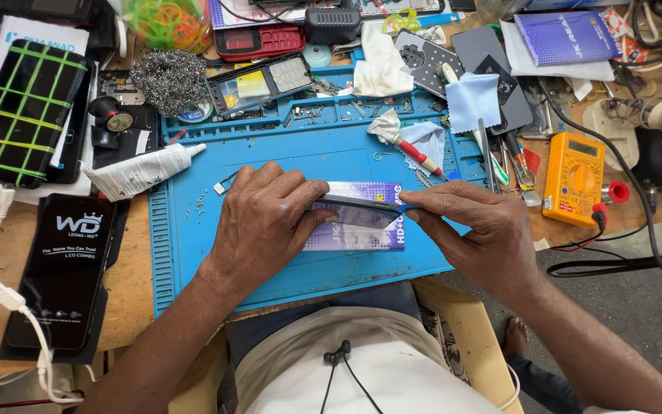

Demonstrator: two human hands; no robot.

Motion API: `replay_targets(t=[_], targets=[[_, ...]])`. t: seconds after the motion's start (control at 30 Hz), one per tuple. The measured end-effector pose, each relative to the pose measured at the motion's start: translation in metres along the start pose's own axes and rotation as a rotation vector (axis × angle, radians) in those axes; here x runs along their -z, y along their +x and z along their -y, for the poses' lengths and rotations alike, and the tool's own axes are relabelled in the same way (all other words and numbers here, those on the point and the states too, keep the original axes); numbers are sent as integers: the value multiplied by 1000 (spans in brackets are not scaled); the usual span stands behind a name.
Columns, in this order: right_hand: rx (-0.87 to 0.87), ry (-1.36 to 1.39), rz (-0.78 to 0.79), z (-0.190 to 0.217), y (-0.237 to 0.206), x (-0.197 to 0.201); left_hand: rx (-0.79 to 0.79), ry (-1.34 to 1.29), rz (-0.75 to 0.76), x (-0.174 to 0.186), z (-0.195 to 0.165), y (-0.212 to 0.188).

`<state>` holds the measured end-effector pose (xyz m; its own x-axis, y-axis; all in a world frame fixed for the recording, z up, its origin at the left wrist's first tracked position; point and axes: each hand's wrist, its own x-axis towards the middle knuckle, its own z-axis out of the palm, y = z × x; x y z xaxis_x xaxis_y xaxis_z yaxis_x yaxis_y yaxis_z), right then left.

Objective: The person disassembles a smartphone, removes the battery, and cleans the screen assembly using a plastic pry tool and tweezers. The person then reassembles the device by reconnecting the battery and aligning the screen.

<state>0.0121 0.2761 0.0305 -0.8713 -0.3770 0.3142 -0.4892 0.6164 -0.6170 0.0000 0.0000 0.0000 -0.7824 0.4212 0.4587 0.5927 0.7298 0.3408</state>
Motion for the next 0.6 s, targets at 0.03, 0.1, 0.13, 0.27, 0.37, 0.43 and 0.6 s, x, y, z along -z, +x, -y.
replay_targets(t=[0.03, 0.1, 0.13, 0.27, 0.37, 0.43, 0.6], targets=[[10, 0, -10, 1, 0, -1, 1, -4, 4, 0, 0, 0], [30, 0, -30, 2, -1, -2, 4, -11, 12, 0, 1, 1], [27, -3, -28, 2, 0, -2, -1, -11, 6, 0, 1, 1], [-3, 1, -24, 2, 1, -3, -4, -13, 3, 0, 0, 1], [2, -12, -22, 3, 2, -2, 0, -9, 16, 1, 0, 3], [3, -21, -18, 3, 2, -2, -2, -7, 21, 1, -1, 4], [-9, -23, 7, 4, 3, 0, -1, -2, 34, 0, -1, 5]])
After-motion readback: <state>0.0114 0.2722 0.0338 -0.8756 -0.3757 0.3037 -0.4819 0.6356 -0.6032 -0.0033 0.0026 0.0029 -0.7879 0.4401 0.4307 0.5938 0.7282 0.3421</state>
